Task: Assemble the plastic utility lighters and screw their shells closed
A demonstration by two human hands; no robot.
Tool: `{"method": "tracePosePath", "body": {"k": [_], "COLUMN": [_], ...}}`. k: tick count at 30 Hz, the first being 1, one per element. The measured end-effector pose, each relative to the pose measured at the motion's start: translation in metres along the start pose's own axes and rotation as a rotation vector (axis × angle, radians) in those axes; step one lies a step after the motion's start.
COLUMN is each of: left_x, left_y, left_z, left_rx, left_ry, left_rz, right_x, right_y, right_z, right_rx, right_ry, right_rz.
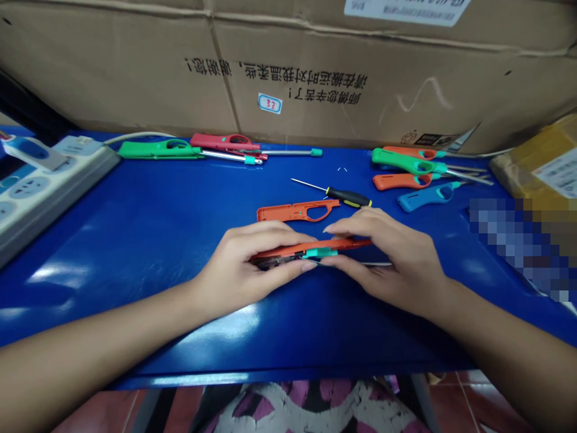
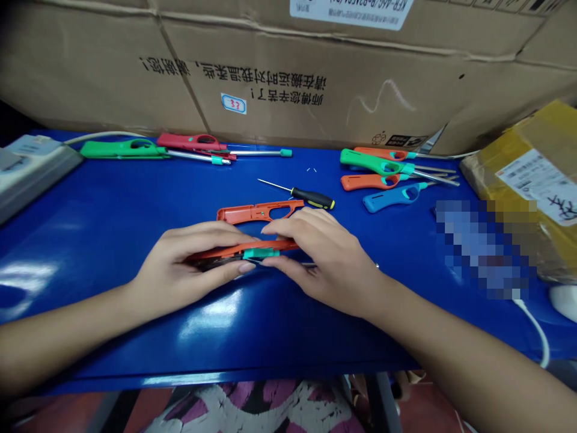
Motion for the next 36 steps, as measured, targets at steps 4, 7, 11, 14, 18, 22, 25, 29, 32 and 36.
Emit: {"method": "tracePosePath", "body": {"k": [4,7,11,14,18,22,25,29,32,36], "left_x": [0.001,0.0,0.0,0.001,0.003,0.002,0.0,-0.009,-0.016,-0.022], "left_y": [0.002,0.002,0.001,0.0,0.0,0.0,0.0,0.002,0.006,0.009], "left_z": [0.001,0.003,0.005,0.005,0.004,0.004,0.003,0.0,-0.002,-0.002], "left_rx": [0.019,0.006,0.015,0.021,0.009,0.016,-0.001,-0.047,-0.064,-0.105], "left_ry": [-0.027,-0.039,-0.042,-0.046,-0.046,0.003,0.086,0.243,0.246,0.199], "left_rz": [-0.025,-0.035,-0.056,-0.051,-0.036,-0.033,-0.034,-0.056,-0.129,-0.236], "right_x": [0.002,0.004,0.004,0.002,0.001,0.001,0.004,0.01,0.016,0.021], "right_y": [-0.003,-0.005,-0.007,-0.006,-0.005,-0.008,-0.011,-0.01,-0.002,0.004], "right_z": [0.0,0.0,0.001,0.001,0.0,0.0,-0.001,-0.003,-0.002,0.001], "right_rx": [-0.056,-0.064,-0.045,-0.029,-0.042,-0.05,-0.074,-0.242,-0.397,-0.567], "right_ry": [0.015,0.024,0.017,0.041,0.026,-0.009,-0.048,-0.221,-0.334,-0.325], "right_rz": [-0.029,-0.025,-0.005,-0.012,-0.017,0.008,0.007,0.005,0.04,0.03]}}
Point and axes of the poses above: each hand's wrist, its own z-axis away from the middle knuckle, its own y-axis out of the back of the hand, x = y × z, the point moved 1 cm from there along -z, towards the middle knuckle, and after that the axes turned 4 degrees about z, right-handed, at the moved point
